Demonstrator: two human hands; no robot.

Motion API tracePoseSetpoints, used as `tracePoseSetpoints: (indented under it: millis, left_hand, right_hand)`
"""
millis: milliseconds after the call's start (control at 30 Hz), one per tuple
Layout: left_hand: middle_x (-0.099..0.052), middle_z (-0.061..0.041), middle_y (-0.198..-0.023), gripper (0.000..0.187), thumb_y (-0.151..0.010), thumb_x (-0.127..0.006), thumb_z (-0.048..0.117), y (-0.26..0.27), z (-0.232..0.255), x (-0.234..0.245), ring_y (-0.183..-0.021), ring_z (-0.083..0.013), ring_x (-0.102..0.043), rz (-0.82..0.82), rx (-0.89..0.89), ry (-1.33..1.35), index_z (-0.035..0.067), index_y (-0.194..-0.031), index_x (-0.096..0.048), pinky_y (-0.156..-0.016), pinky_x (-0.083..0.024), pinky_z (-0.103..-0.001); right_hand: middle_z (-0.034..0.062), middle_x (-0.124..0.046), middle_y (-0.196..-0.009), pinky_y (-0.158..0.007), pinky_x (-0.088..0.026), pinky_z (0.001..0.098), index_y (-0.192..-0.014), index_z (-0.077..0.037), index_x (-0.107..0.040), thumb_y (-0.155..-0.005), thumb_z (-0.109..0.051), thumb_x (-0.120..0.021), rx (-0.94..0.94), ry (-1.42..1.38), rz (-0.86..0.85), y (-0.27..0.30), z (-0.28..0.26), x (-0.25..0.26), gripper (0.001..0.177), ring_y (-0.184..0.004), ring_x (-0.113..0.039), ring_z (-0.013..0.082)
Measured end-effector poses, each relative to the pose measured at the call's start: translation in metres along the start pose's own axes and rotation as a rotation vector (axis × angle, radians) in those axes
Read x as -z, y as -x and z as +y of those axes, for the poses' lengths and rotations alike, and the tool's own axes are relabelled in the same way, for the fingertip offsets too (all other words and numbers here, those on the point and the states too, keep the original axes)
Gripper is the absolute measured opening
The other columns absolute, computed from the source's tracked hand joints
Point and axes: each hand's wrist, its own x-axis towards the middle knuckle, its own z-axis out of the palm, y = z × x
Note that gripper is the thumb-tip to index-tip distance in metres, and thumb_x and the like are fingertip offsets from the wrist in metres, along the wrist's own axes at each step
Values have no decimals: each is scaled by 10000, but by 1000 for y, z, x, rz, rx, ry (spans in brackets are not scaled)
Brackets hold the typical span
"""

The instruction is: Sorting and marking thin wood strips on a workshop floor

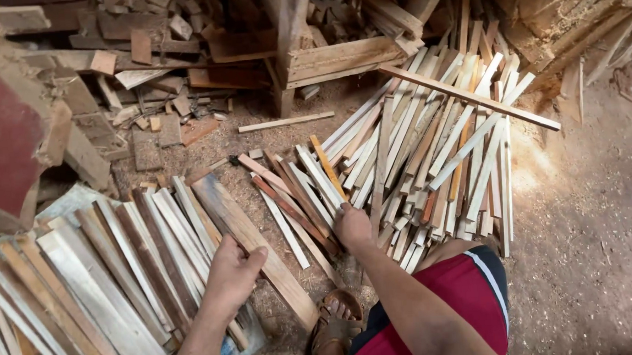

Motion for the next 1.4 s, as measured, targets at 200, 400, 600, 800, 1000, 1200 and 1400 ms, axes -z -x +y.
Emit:
tracePoseSetpoints:
  millis: [200,400,600,800,1000,1200,1400]
  left_hand:
    - [-651,-223,-1309,572,-947,-584,66,-12,4,-25,-1220,-351,-670,-13,47,-119,84,-1481,-382,-988,-603,-484]
    - [-681,-215,-1238,445,-951,-572,10,-14,6,-23,-1162,-323,-700,32,99,-39,70,-1381,-471,-966,-604,-473]
    - [-496,-260,-1463,1047,-940,-542,1,1,20,-13,-1214,-310,-645,80,55,-35,258,-1601,228,-854,-605,-372]
    - [-302,-222,-1590,1047,-978,-501,-1,17,29,-7,-607,-235,-621,125,-9,-170,410,-1581,250,-511,-525,-285]
    - [-211,-42,-1682,752,-994,-540,25,16,14,3,-488,-83,-404,44,53,-155,490,-1552,-345,-483,-458,-224]
    - [-237,31,-1688,743,-960,-554,-17,10,3,7,-459,-77,-401,60,-17,-149,414,-1541,-384,-440,-436,-221]
    - [-469,-127,-1550,484,-1024,-511,70,2,1,11,-435,-91,-395,126,7,-213,314,-1441,-542,-411,-402,-212]
  right_hand:
    - [156,-719,-971,-834,-611,407,-1184,-6,-611,-1020,-76,-435,109,137,146,-48,36,-67,250,-995,-654,308]
    - [40,-654,-779,-452,-628,265,-1168,-39,-669,-1050,-178,-493,35,129,93,-59,44,-68,254,-615,-618,135]
    - [87,-690,-843,-704,-601,388,-1097,-47,-649,-1014,-375,-584,84,145,47,-44,35,-53,345,-777,-678,247]
    - [18,-652,-821,-489,-540,250,-1253,-99,-612,-1075,-393,-466,-137,-17,-60,-47,29,-48,374,-555,-573,119]
    - [177,-736,-876,-767,-594,461,-1010,-30,-688,-953,-291,-561,40,1,92,-50,39,-70,296,-826,-712,378]
    - [89,-725,-1010,-824,-598,396,-1184,-108,-612,-1021,-376,-520,-59,38,-100,-35,23,-42,327,-917,-714,262]
    - [41,-622,-734,-400,-461,267,-1213,-14,-602,-1021,-295,-553,121,-420,16,-3,-24,-4,344,-495,-539,138]
